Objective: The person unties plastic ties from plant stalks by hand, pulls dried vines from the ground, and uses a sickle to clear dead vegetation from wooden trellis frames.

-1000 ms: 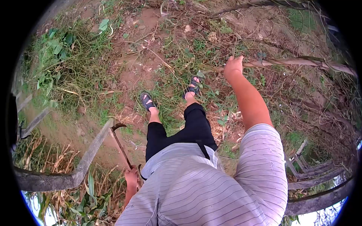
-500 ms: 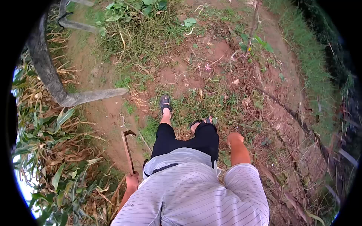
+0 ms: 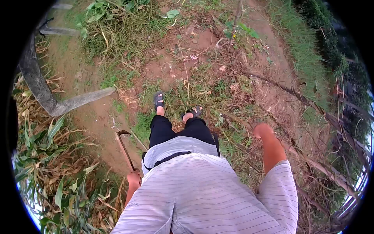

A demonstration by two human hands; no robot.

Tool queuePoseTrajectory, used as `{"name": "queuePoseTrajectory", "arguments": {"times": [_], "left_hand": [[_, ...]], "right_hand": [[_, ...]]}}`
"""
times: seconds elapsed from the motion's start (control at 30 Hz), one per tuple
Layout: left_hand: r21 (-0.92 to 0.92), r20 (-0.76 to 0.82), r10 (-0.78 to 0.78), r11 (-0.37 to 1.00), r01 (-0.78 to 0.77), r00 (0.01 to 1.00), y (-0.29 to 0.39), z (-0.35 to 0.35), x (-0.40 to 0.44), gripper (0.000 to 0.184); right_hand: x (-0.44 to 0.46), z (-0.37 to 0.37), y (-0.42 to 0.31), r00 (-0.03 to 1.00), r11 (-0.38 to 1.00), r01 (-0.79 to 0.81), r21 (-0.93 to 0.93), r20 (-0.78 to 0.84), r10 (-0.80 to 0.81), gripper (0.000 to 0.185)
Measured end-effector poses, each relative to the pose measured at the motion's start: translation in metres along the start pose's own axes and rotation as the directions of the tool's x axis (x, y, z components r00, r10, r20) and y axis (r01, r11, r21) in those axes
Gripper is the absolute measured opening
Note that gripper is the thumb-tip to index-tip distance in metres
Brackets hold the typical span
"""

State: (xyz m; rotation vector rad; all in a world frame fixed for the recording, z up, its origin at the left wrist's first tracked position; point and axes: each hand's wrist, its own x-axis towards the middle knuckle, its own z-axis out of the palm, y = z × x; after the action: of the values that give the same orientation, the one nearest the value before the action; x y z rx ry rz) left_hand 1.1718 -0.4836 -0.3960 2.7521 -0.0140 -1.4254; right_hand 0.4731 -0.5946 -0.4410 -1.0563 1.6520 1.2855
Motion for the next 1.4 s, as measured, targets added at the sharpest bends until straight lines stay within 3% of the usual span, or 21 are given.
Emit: {"name": "queuePoseTrajectory", "arguments": {"times": [0.07, 0.27, 0.37, 0.47, 0.5, 0.53, 0.63, 0.7, 0.87, 0.93, 1.0, 1.13, 1.17, 1.23, 1.27, 1.33, 1.4], "left_hand": [[-0.011, 0.073, 0.179, 0.984, -0.179, 0.981, 0.044, 0.005, 0.006, 0.004], [0.118, 0.352, 0.391, 0.883, -0.455, 0.85, 0.197, 0.002, 0.047, 0.007], [0.175, 0.485, 0.436, 0.801, -0.573, 0.758, 0.305, -0.003, 0.059, 0.013], [0.268, 0.537, 0.47, 0.693, -0.67, 0.701, 0.391, -0.005, 0.047, 0.015], [0.272, 0.61, 0.487, 0.613, -0.742, 0.625, 0.417, -0.007, 0.048, 0.015], [0.257, 0.684, 0.493, 0.526, -0.811, 0.537, 0.438, -0.003, 0.044, 0.014], [0.231, 0.8, 0.436, 0.409, -0.883, 0.412, 0.478, 0.034, 0.021, 0.014], [0.204, 0.876, 0.347, 0.366, -0.908, 0.336, 0.489, 0.073, -0.006, 0.015], [0.038, 0.999, 0.027, 0.166, -0.985, 0.043, 0.452, 0.178, -0.12, 0.016], [-0.102, 0.988, -0.115, 0.008, -0.995, -0.102, 0.405, 0.203, -0.191, 0.021], [-0.223, 0.945, -0.235, 0.047, -0.974, -0.228, 0.347, 0.22, -0.243, 0.019], [-0.499, 0.859, -0.21, -0.145, -0.854, -0.466, 0.231, 0.238, -0.313, 0.023], [-0.518, 0.849, -0.217, -0.167, -0.839, -0.482, 0.209, 0.246, -0.321, 0.023], [-0.552, 0.831, -0.133, -0.074, -0.83, -0.541, 0.173, 0.259, -0.326, 0.029], [-0.563, 0.824, -0.146, -0.095, -0.821, -0.548, 0.161, 0.258, -0.326, 0.029], [-0.398, 0.873, -0.239, 0.155, -0.904, -0.425, 0.14, 0.246, -0.335, 0.044], [-0.393, 0.861, -0.225, 0.273, -0.878, -0.455, 0.121, 0.247, -0.335, 0.055]], "right_hand": [[-0.052, -0.038, 0.019, 0.991, 0.987, -0.129, 0.097, -0.008, 0.131, 0.04], [-0.06, -0.008, 0.019, 0.928, 0.96, -0.246, 0.134, -0.252, 0.273, 0.03], [-0.08, 0.009, -0.003, 0.925, 0.913, -0.339, 0.227, -0.099, 0.368, 0.028], [-0.12, 0.027, -0.026, 0.932, 0.902, -0.351, 0.25, 0.002, 0.362, 0.023], [-0.13, 0.041, -0.043, 0.931, 0.893, -0.359, 0.272, 0.039, 0.363, 0.023], [-0.138, 0.052, -0.059, 0.93, 0.883, -0.363, 0.297, 0.05, 0.365, 0.023], [-0.161, 0.078, -0.1, 0.912, 0.848, -0.39, 0.36, 0.027, 0.408, 0.022], [-0.172, 0.086, -0.138, 0.927, 0.849, -0.371, 0.375, 0.099, 0.362, 0.024], [-0.198, 0.102, -0.199, 0.949, 0.864, -0.294, 0.409, 0.015, 0.316, 0.025], [-0.202, 0.111, -0.219, 0.94, 0.854, -0.284, 0.436, -0.049, 0.338, 0.025], [-0.215, 0.102, -0.236, 0.955, 0.874, -0.246, 0.419, -0.047, 0.292, 0.028], [-0.2, 0.101, -0.27, 0.968, 0.851, -0.204, 0.484, -0.032, 0.25, 0.032], [-0.177, 0.109, -0.284, 0.963, 0.86, -0.21, 0.466, -0.052, 0.263, 0.035], [-0.167, 0.11, -0.3, 0.955, 0.86, -0.217, 0.463, -0.084, 0.286, 0.037], [-0.169, 0.109, -0.306, 0.964, 0.857, -0.188, 0.48, -0.078, 0.255, 0.038], [-0.172, 0.102, -0.313, 0.977, 0.854, -0.131, 0.503, -0.08, 0.197, 0.041], [-0.174, 0.098, -0.315, 0.982, 0.848, -0.098, 0.521, -0.086, 0.166, 0.043]]}}
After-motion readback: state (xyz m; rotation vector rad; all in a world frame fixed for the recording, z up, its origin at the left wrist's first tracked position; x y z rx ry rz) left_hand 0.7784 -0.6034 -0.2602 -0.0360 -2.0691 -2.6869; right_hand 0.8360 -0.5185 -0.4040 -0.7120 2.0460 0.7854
